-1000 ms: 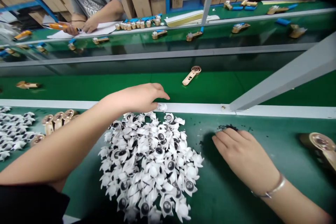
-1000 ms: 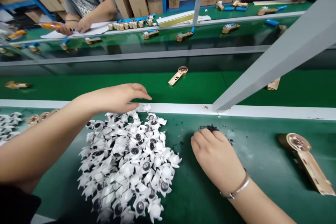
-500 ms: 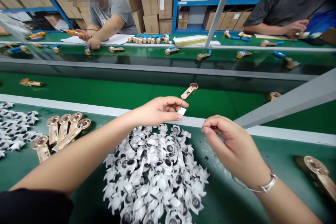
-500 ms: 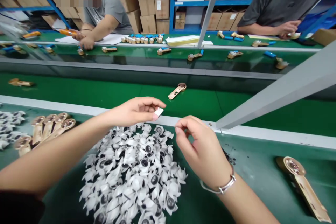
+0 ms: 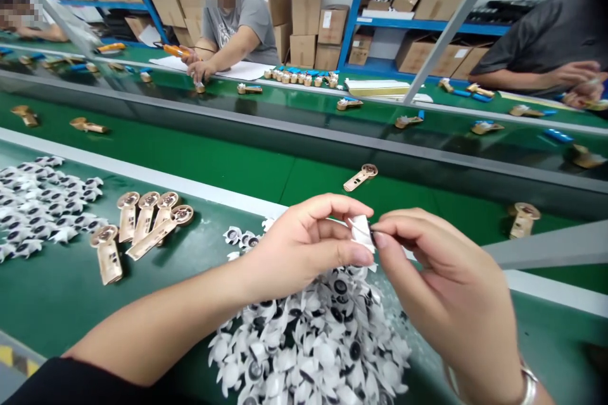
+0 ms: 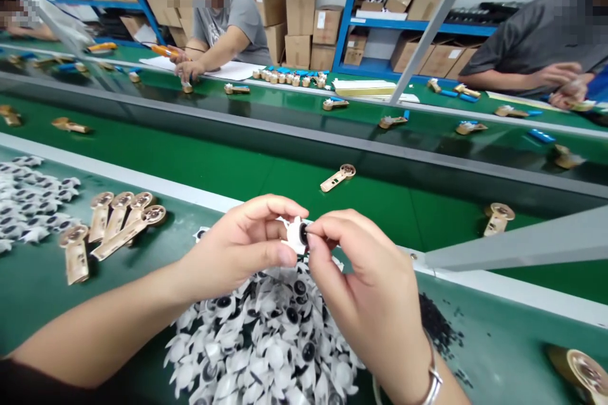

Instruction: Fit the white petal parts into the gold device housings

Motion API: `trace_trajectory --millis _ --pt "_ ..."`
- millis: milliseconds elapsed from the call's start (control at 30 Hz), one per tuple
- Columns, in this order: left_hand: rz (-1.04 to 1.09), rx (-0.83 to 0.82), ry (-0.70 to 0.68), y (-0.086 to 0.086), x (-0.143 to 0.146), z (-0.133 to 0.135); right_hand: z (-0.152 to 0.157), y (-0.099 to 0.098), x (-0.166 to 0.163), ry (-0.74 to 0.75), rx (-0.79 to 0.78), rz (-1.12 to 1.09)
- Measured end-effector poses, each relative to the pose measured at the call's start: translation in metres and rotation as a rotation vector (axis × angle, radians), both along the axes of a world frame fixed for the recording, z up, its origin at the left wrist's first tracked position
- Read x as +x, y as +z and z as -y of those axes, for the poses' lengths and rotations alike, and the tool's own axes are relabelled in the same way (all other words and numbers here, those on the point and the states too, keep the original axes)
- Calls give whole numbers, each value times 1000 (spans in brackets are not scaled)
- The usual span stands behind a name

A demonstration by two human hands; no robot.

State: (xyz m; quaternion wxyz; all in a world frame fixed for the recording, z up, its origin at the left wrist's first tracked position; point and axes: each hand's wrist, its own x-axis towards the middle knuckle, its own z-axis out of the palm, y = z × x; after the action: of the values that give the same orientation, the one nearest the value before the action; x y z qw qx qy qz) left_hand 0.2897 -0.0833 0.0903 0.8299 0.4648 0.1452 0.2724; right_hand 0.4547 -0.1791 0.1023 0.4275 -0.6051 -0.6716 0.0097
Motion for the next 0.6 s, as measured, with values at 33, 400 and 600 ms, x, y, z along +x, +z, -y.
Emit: trace_trajectory --millis 33,400,600 --pt "-5 3 10 -1 0 1 -1 0 1 2 -9 15" --pt "-62 98 192 -5 5 -7 -3 -13 12 204 19 142" --pt "-175 388 393 8 -6 -23 -120 -44 33 -469 -641 -257"
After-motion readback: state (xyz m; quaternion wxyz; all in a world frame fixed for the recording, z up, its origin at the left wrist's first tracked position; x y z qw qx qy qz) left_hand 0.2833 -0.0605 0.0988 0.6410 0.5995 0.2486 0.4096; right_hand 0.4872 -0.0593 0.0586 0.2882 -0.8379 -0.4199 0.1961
